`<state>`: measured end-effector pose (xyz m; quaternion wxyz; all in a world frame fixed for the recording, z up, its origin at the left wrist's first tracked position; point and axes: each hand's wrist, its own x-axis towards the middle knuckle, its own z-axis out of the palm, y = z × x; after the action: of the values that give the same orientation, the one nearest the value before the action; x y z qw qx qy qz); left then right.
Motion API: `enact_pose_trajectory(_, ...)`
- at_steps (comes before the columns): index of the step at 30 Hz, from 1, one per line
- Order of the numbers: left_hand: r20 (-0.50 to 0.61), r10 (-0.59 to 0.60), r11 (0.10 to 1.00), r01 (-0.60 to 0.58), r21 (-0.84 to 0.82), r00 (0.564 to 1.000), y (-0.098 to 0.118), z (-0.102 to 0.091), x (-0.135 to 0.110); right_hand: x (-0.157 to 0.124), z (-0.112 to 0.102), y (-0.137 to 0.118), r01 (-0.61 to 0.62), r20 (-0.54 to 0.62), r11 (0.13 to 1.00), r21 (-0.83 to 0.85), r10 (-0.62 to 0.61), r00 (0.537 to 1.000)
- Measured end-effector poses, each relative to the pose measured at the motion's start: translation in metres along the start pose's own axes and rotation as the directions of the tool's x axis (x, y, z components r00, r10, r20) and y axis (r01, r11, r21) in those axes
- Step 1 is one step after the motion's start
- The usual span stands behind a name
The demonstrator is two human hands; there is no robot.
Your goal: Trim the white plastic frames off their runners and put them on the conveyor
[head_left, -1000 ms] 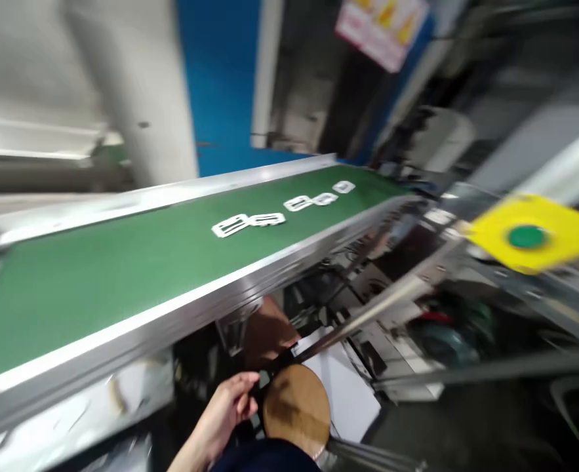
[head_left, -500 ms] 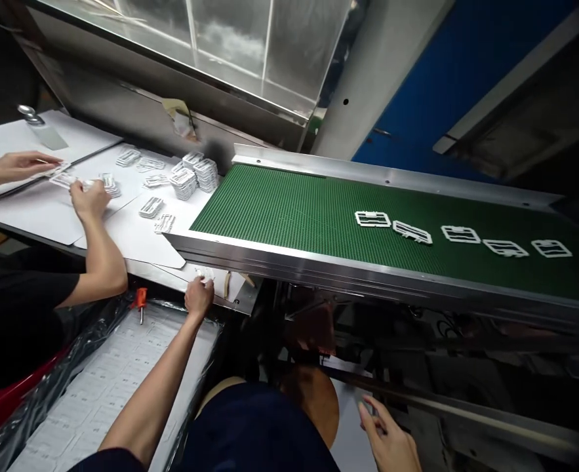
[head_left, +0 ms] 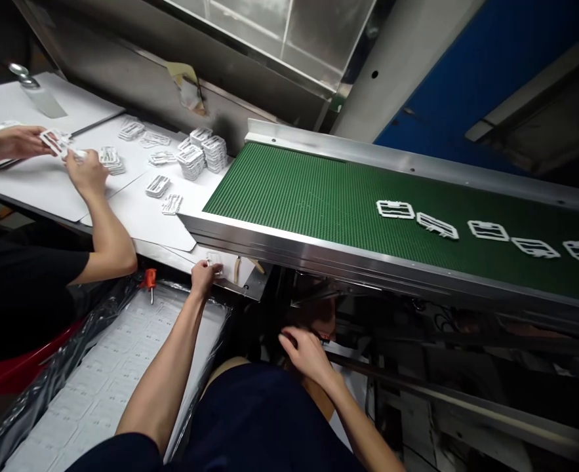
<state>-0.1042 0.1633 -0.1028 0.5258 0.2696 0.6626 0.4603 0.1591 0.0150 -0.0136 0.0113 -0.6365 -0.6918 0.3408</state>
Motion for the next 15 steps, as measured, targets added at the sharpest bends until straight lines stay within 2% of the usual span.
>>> enact_pose_trajectory(4, 0.125, -0.064, 0.932, 0.104, -0.348, 0.99, -0.006, -0.019, -0.071, 0.095, 0.014, -0.046, 0.017, 0.005, 0.998, -0.055, -0.017, 1.0)
enact_pose_trajectory(6, 0.188, -0.068, 0.873, 0.149, -0.463, 0.98, -0.004, -0.028, -0.105, 0.136, 0.023, -0.064, -0.008, -0.029, 0.993, -0.114, 0.005, 1.0)
enact_pose_trajectory(8, 0.231, -0.068, 0.818, 0.187, -0.544, 0.971, -0.002, -0.034, -0.134, 0.167, 0.032, -0.077, -0.041, -0.055, 0.982, -0.186, 0.031, 0.998)
enact_pose_trajectory(11, 0.321, -0.056, 0.701, 0.267, -0.662, 0.945, 0.002, -0.04, -0.159, 0.189, 0.045, -0.087, -0.055, -0.042, 0.973, -0.225, 0.047, 0.998)
enact_pose_trajectory(15, 0.443, -0.024, 0.523, 0.389, -0.758, 0.896, 0.002, -0.041, -0.17, 0.192, 0.051, -0.088, -0.07, -0.022, 0.974, -0.213, 0.067, 0.997)
